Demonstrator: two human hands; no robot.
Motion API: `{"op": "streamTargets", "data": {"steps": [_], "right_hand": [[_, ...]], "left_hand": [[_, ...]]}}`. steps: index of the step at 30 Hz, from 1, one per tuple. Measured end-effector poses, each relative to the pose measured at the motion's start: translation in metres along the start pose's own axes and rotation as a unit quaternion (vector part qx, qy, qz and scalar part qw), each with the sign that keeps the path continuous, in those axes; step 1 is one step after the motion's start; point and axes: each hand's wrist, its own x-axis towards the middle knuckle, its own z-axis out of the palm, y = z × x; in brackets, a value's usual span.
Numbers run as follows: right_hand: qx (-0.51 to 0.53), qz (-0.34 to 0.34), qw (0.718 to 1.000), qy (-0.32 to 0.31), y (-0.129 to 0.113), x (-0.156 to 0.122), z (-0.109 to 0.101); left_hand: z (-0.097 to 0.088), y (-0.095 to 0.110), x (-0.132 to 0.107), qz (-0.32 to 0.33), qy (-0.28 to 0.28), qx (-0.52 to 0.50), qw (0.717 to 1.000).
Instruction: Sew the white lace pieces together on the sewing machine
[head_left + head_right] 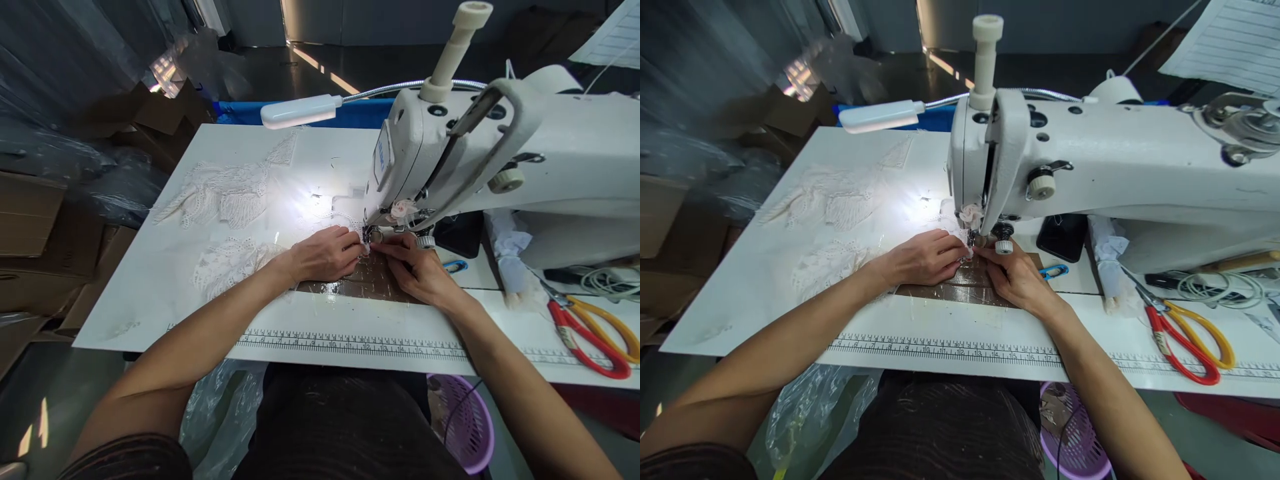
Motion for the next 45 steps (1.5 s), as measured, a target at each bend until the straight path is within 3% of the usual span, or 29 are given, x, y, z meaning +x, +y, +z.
{"op": "streamTargets", "data": {"steps": [5,9,14,20,24,30,34,41,45], "right_hand": [[-0.027,-0.015,1.000,0.006,0.001,0.001,0.002],[-0.090,-0.037,0.995,0.010,0.003,0.001,0.006],[-0.112,-0.051,0.992,0.008,0.004,-0.001,0.008],[-0.091,-0.070,0.993,-0.003,0.002,0.000,0.006],[-0.091,-0.071,0.993,-0.001,0.001,0.000,0.005],[-0.055,0.016,0.998,0.039,-0.005,-0.001,-0.001],[-0.049,0.037,0.996,0.057,-0.007,0.000,-0.002],[-0.037,-0.015,0.999,0.024,-0.004,0.001,0.005],[-0.050,-0.032,0.998,0.007,-0.004,0.002,0.008]], "left_hand": [[-0.003,-0.001,0.003,-0.040,0.022,-0.072,0.996],[-0.005,-0.004,0.007,-0.075,0.007,-0.074,0.994],[-0.005,-0.008,0.010,-0.072,-0.010,-0.073,0.995],[-0.002,-0.009,0.009,-0.079,0.009,-0.066,0.995],[0.000,-0.009,0.008,-0.071,0.023,-0.069,0.995],[0.008,-0.008,0.007,-0.044,0.049,-0.009,0.998],[0.012,-0.007,0.005,-0.024,0.054,0.043,0.997],[0.012,-0.008,0.003,-0.003,0.082,0.065,0.994],[0.012,-0.009,0.003,0.000,0.067,0.068,0.995]]}}
